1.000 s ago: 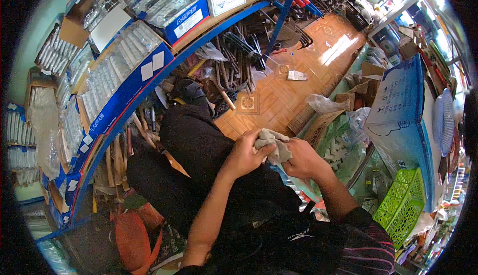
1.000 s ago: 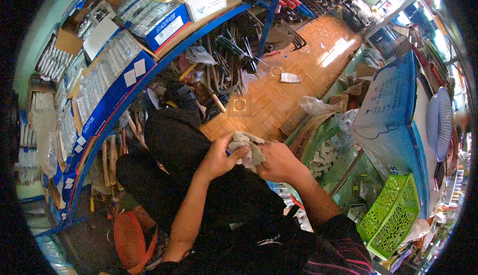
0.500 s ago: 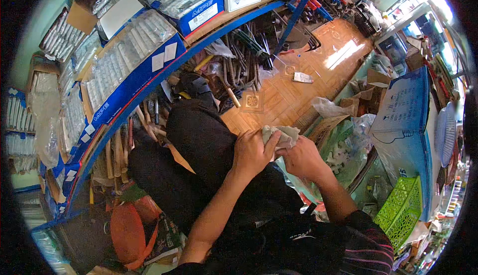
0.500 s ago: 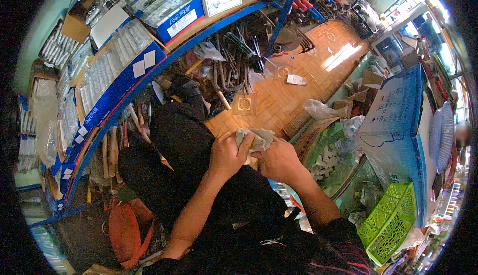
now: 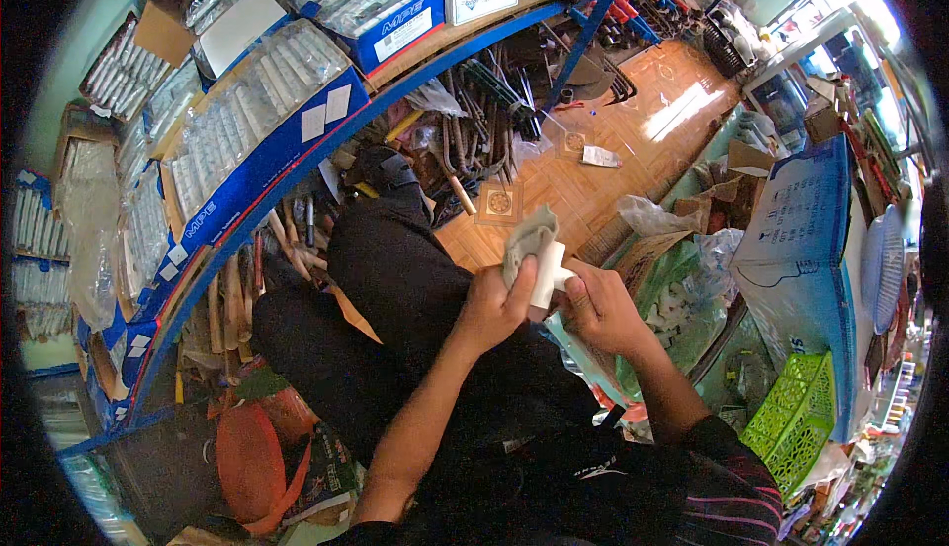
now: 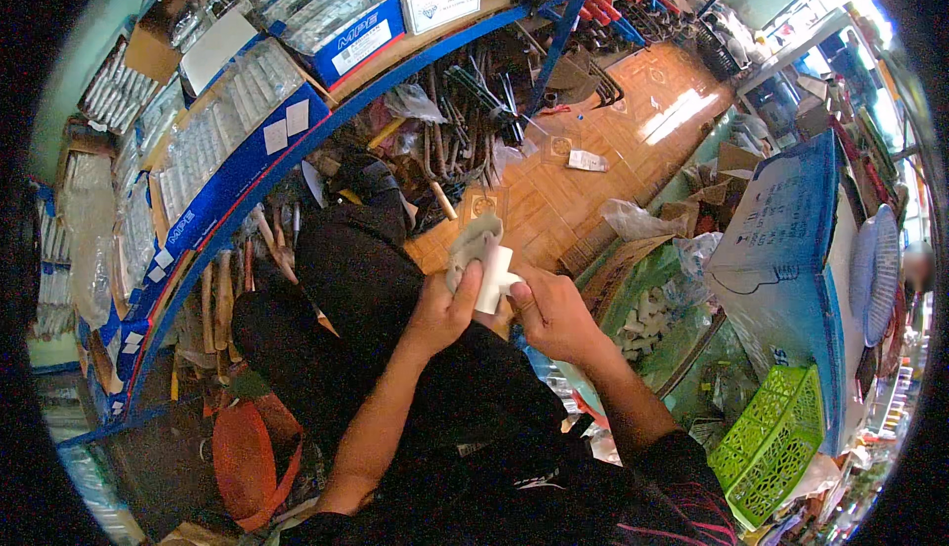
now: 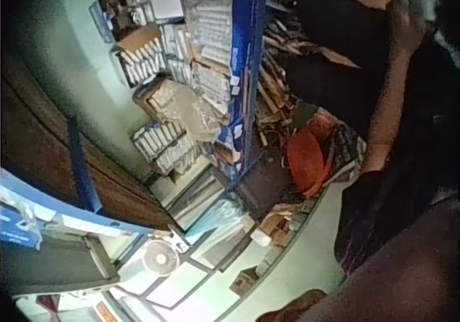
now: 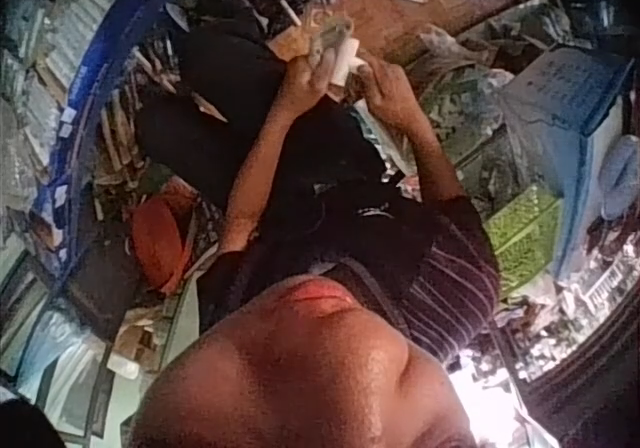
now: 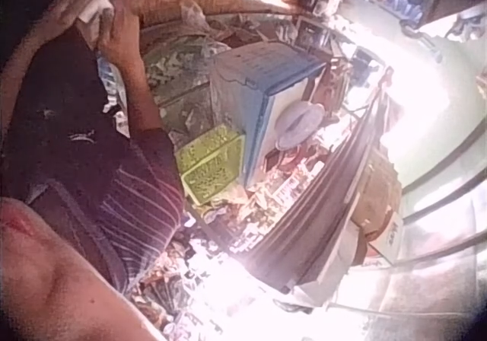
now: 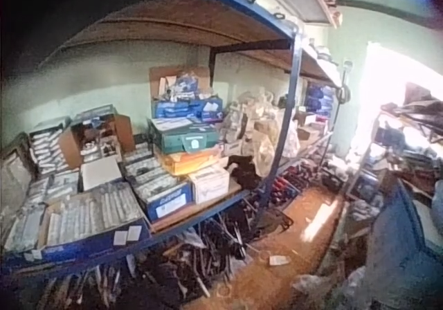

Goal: Wrapping a PVC fitting with thread seal tape and organizing small hardware components on shelves.

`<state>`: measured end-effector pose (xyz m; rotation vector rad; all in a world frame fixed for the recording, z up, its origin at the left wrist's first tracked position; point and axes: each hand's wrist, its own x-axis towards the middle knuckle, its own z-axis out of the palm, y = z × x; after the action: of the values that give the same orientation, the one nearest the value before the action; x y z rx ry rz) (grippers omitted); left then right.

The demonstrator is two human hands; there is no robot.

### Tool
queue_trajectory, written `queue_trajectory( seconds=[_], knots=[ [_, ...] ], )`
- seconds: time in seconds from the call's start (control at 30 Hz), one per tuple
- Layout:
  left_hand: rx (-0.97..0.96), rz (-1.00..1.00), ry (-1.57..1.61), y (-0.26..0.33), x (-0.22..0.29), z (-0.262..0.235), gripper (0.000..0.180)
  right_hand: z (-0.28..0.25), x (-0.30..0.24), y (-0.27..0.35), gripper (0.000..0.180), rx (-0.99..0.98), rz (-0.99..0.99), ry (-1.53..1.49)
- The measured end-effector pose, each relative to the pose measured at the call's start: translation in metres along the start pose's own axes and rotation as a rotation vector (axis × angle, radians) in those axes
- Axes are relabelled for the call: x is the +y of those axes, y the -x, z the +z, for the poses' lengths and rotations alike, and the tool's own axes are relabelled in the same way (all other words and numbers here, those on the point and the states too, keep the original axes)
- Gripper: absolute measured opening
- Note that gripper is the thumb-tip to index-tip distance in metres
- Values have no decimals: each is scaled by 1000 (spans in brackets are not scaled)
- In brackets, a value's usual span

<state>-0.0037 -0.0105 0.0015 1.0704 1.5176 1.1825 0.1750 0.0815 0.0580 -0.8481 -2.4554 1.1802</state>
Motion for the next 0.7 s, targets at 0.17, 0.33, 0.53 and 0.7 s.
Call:
queue_trajectory(
  seconds=[0.17,0.33,0.53,0.7],
  knots=[
    [-69,75,41,-1,9,3,31,-11,3,1,37,55,63,-51],
    [46,110,200,-6,20,1,62,-18,13,1,38,198,173,-66],
    [-15,180,156,-9,4,3,60,-8,15,-2,27,133,75,40],
    [-166,49,557,-6,-6,7,49,1,17,-1,23,102,24,68]
  ],
)
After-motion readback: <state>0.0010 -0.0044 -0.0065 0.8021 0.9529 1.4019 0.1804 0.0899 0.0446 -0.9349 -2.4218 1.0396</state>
